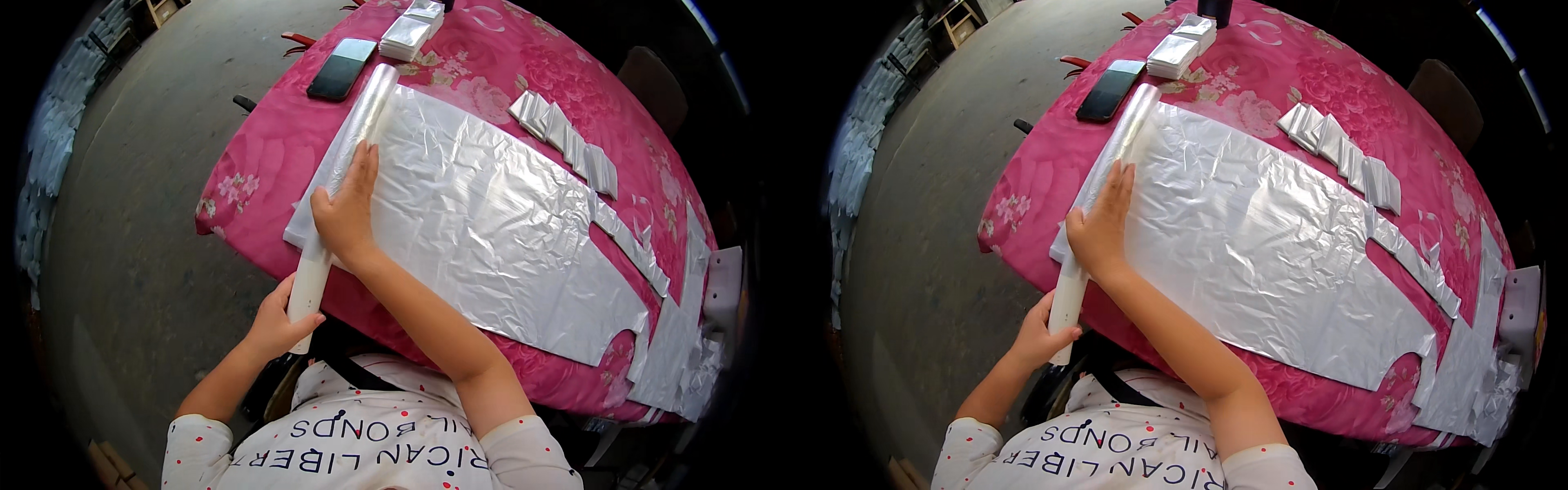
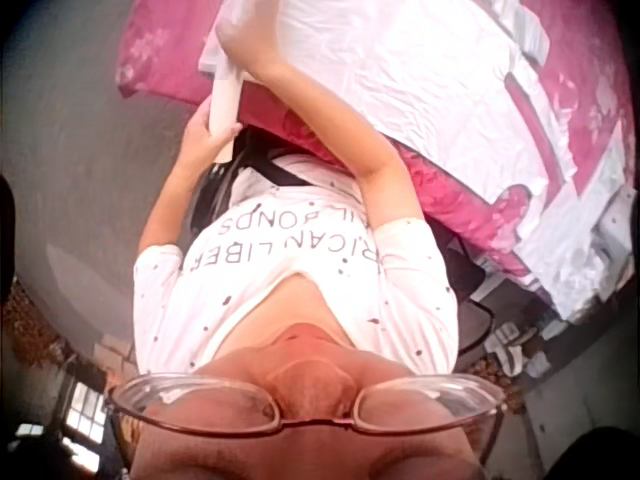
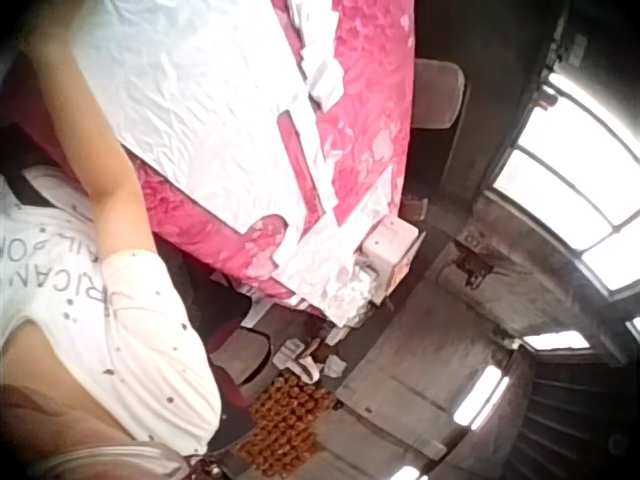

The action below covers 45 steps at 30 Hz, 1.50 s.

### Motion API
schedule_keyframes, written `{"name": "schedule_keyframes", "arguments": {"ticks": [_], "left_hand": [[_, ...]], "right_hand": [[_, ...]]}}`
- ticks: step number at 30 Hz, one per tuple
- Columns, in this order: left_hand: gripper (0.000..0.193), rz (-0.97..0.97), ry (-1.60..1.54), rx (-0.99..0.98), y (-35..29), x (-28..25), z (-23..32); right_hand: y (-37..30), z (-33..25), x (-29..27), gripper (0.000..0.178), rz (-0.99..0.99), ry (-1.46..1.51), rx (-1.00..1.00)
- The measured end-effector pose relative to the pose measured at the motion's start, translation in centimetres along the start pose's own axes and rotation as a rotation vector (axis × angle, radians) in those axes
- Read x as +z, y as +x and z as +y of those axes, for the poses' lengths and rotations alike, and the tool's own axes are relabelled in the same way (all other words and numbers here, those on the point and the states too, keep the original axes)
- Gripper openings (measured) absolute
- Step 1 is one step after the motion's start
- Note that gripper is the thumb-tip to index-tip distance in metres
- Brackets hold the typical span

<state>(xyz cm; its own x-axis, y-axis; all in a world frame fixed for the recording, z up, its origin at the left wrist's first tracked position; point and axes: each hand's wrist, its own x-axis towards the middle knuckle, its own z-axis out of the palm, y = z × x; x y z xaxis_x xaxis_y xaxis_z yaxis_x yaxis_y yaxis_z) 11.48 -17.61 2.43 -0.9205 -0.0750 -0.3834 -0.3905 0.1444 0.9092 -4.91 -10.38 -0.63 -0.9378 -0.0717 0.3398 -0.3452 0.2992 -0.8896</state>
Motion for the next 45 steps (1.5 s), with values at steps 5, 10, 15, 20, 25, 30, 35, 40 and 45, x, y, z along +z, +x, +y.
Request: {"name": "schedule_keyframes", "arguments": {"ticks": [5, 10, 15, 20, 25, 30, 35, 40, 45], "left_hand": [[0.076, -0.751, -1.061, -0.079, -0.3, 1.5, 1.4], [0.068, -0.384, -0.627, -0.24, 1.7, 4.3, 5.8], [0.04, -0.411, -0.328, -0.123, 2.1, 6.2, 5.4], [0.044, -0.73, -0.727, -0.235, 1.9, 7.1, 5.1], [0.06, -0.817, -0.632, -0.265, 3.8, 6.8, 2.6], [0.052, -0.463, -0.436, -0.153, 4.4, 8.0, 1.4], [0.059, -0.589, -0.321, -0.447, 3.8, 6.3, 0.9], [0.051, -0.746, -0.201, -0.529, 1.6, 4.7, -0.1], [0.042, -0.727, -0.178, -0.564, 0.4, 3.9, -1.0]], "right_hand": [[2.2, -2.9, -7.3, 0.059, -0.357, 1.489, 0.752], [3.0, -3.4, -11.7, 0.056, -0.233, 1.04, 0.547], [1.8, -3.4, -13.8, 0.057, -0.258, 1.054, 0.499], [-0.9, -2.7, -15.2, 0.058, -0.27, 1.276, 0.574], [-3.0, -1.7, -14.8, 0.054, -0.147, 1.119, 0.652], [-5.6, -0.3, -14.0, 0.055, -0.139, 0.898, 0.675], [-4.6, 0.7, -15.2, 0.055, -0.041, 1.068, 0.903], [1.6, 5.8, -21.5, 0.047, 0.226, 0.976, 0.71], [4.4, 9.4, -27.8, 0.022, 0.082, 0.607, 0.662]]}}
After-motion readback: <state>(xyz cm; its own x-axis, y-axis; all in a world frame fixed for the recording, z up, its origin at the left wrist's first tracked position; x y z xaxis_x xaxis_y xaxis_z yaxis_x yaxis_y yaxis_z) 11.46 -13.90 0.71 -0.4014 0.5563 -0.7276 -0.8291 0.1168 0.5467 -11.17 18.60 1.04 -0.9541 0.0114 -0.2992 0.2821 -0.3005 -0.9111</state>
